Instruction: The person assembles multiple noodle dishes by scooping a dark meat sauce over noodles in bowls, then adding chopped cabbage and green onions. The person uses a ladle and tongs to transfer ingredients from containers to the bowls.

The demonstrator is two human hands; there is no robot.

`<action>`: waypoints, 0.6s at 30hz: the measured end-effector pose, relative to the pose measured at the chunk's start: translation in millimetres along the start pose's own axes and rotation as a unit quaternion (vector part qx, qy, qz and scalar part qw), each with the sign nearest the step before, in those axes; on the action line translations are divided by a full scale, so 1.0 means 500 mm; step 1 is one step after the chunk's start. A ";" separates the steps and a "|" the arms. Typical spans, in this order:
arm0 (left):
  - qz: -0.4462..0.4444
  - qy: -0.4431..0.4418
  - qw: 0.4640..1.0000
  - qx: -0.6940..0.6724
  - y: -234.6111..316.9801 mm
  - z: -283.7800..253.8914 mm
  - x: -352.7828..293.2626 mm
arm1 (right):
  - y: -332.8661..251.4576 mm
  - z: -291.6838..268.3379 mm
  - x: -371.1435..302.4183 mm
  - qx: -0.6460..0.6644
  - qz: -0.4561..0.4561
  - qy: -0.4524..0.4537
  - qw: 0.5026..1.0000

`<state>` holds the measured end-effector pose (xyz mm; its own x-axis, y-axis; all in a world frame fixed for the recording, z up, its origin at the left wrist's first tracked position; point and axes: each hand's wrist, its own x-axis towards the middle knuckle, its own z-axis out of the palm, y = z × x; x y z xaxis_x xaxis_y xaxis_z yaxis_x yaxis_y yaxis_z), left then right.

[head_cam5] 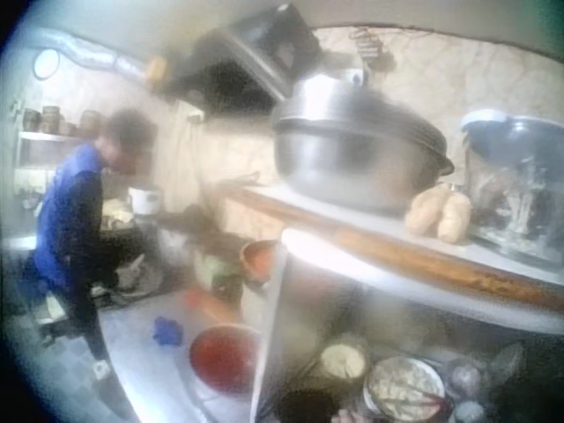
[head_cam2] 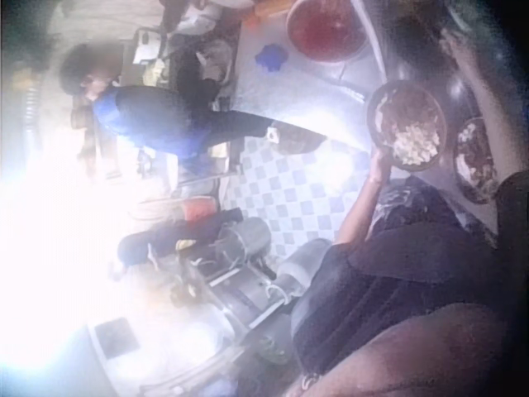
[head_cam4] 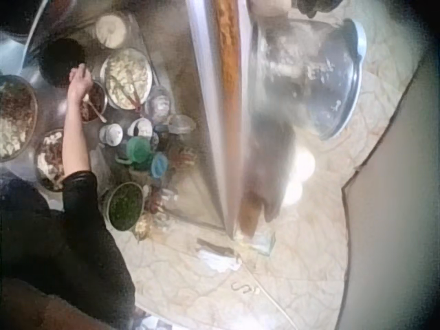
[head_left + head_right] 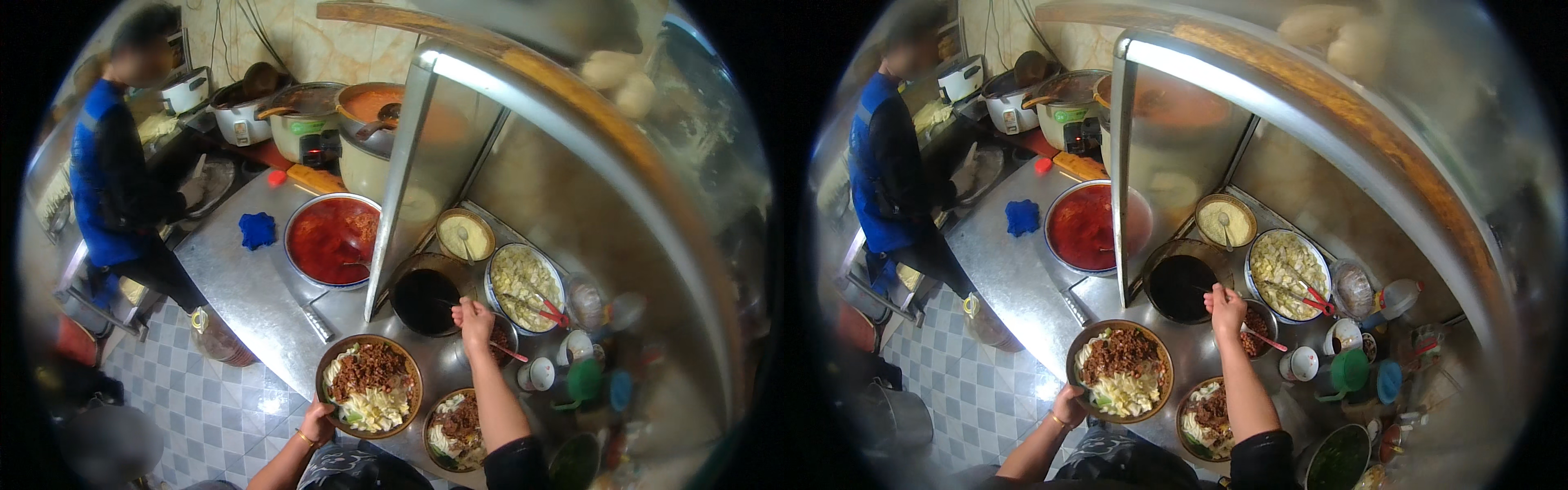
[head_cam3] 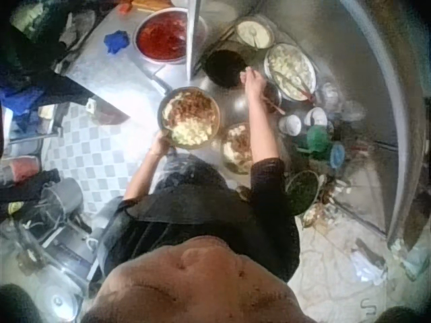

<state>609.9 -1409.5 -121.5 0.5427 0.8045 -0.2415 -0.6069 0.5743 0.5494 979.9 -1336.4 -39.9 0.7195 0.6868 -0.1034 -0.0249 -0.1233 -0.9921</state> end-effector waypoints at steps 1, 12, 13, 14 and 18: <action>-0.022 0.002 1.000 0.003 -0.003 -0.011 0.001 | -0.013 0.005 0.003 -0.048 -0.013 0.003 0.999; -0.051 -0.006 0.999 0.001 -0.017 0.005 0.055 | -0.123 -0.096 -0.119 -0.163 -0.109 0.004 0.981; -0.071 0.019 0.997 0.017 -0.015 0.003 0.064 | -0.133 -0.105 -0.140 -0.156 -0.110 0.007 0.982; -0.067 0.021 0.996 0.057 -0.016 -0.002 0.068 | -0.141 -0.114 -0.161 -0.149 -0.111 0.010 0.983; -0.062 0.010 0.992 0.114 -0.018 -0.028 0.076 | -0.142 -0.139 -0.271 -0.121 -0.088 -0.018 0.989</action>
<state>628.0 -1381.9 -146.9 0.5913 0.7345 -0.3329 -0.3888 0.6213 0.6803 932.3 -1470.6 49.8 0.6719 0.7381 0.0620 0.2688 -0.1651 -0.9489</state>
